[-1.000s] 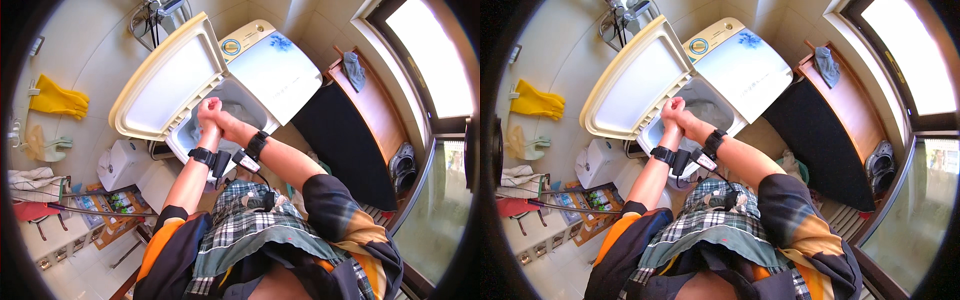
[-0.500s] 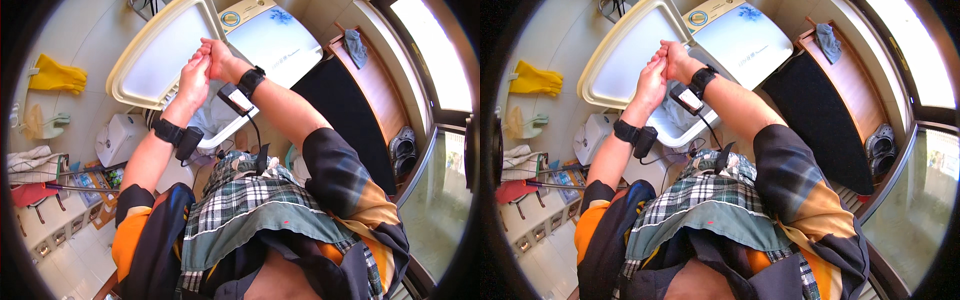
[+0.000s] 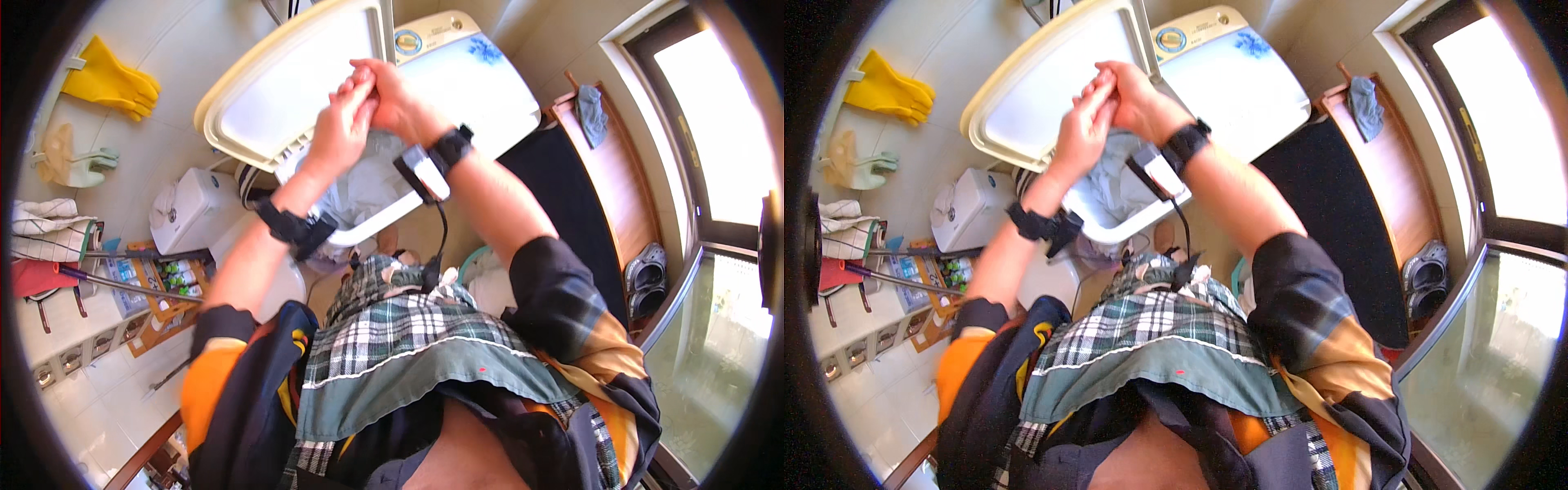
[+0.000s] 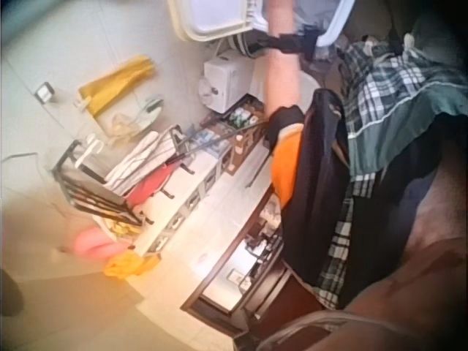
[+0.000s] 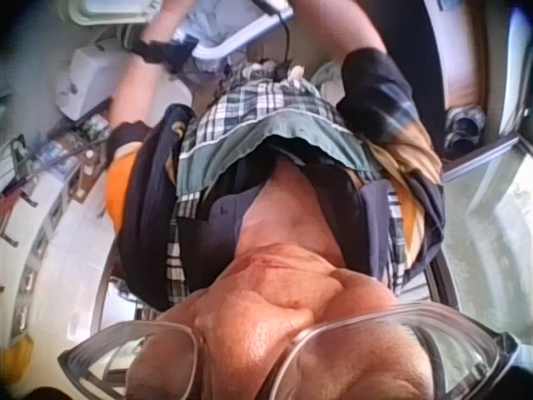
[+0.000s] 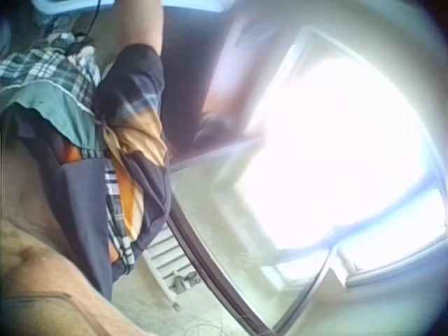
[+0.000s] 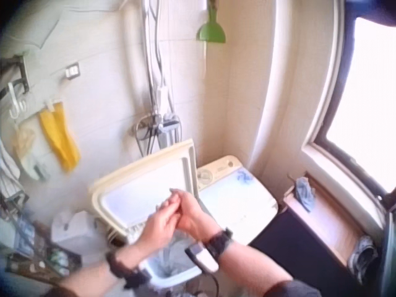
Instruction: The person transfers white linens from a washing machine drum into a spin-dryer tub, wrings one item out by hand, and secures the dryer lid.
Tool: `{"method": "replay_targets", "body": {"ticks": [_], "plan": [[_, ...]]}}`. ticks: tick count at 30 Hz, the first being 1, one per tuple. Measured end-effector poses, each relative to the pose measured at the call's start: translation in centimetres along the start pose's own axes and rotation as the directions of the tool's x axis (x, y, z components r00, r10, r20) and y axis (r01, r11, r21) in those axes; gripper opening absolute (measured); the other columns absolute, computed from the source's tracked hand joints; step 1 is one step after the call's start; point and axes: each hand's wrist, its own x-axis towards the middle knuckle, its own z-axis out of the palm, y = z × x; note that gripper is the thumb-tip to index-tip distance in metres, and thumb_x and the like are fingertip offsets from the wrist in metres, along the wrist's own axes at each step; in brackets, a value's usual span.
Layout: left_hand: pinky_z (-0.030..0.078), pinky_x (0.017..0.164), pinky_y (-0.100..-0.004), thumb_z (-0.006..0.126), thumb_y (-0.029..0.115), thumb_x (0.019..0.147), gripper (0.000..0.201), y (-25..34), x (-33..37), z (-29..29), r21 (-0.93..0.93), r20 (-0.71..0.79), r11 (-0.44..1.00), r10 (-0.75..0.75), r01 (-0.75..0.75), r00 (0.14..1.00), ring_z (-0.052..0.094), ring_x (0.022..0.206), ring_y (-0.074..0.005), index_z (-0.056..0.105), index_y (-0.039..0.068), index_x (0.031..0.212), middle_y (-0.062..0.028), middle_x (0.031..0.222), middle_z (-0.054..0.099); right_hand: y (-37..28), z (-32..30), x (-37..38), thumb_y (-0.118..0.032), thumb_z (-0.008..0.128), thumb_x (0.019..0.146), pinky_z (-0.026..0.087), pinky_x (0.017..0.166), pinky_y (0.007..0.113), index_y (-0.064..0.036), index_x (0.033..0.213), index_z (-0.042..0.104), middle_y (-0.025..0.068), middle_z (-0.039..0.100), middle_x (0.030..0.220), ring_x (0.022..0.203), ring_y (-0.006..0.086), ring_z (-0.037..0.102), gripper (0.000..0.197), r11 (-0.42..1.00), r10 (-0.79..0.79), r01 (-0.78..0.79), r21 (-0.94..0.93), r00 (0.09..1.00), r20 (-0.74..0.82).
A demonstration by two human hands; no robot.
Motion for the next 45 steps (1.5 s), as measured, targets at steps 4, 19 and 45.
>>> {"method": "replay_targets", "body": {"ticks": [4,19,45], "plan": [[0.046,0.098,-0.0410,0.056,0.000,0.084,0.045,-9.3,-2.5,1.0,0.120,0.094,0.991,0.050,-0.061,0.994,0.055,0.116,-0.0388,0.054,0.003,0.129,-0.0216,0.124,0.058,1.4,-6.3,1.8,-0.041,0.047,0.096,0.046,0.094,0.034,-0.0090,0.124,0.059,0.0112,0.064,0.119,0.103,0.0260,0.061,0.045,0.807,0.107,-0.185,-0.560,0.980,-0.170],[0.050,0.068,-0.0478,0.067,0.025,0.082,0.028,0.0,5.3,-12.6,0.730,0.188,0.684,-0.207,0.005,0.960,0.062,0.080,-0.0401,0.057,0.005,0.098,-0.0204,0.090,0.065,-5.2,-16.7,-6.1,-0.035,0.065,0.087,0.048,0.083,0.039,-0.0061,0.126,0.056,0.0066,0.061,0.117,0.099,0.0231,0.059,0.049,0.543,-0.242,-0.163,-0.824,0.909,-0.339],[0.021,0.115,-0.0554,0.081,0.035,0.069,0.096,-7.1,-16.0,7.6,0.346,0.648,0.918,-0.084,-0.194,0.757,0.025,0.141,-0.0351,0.031,0.016,0.149,-0.0130,0.154,0.025,-0.8,-27.1,-11.4,-0.022,0.065,0.088,0.047,0.088,0.033,0.0000,0.127,0.053,0.0124,0.061,0.118,0.106,0.0211,0.058,0.046,0.262,-0.601,-0.285,-0.922,0.699,-0.387]]}}
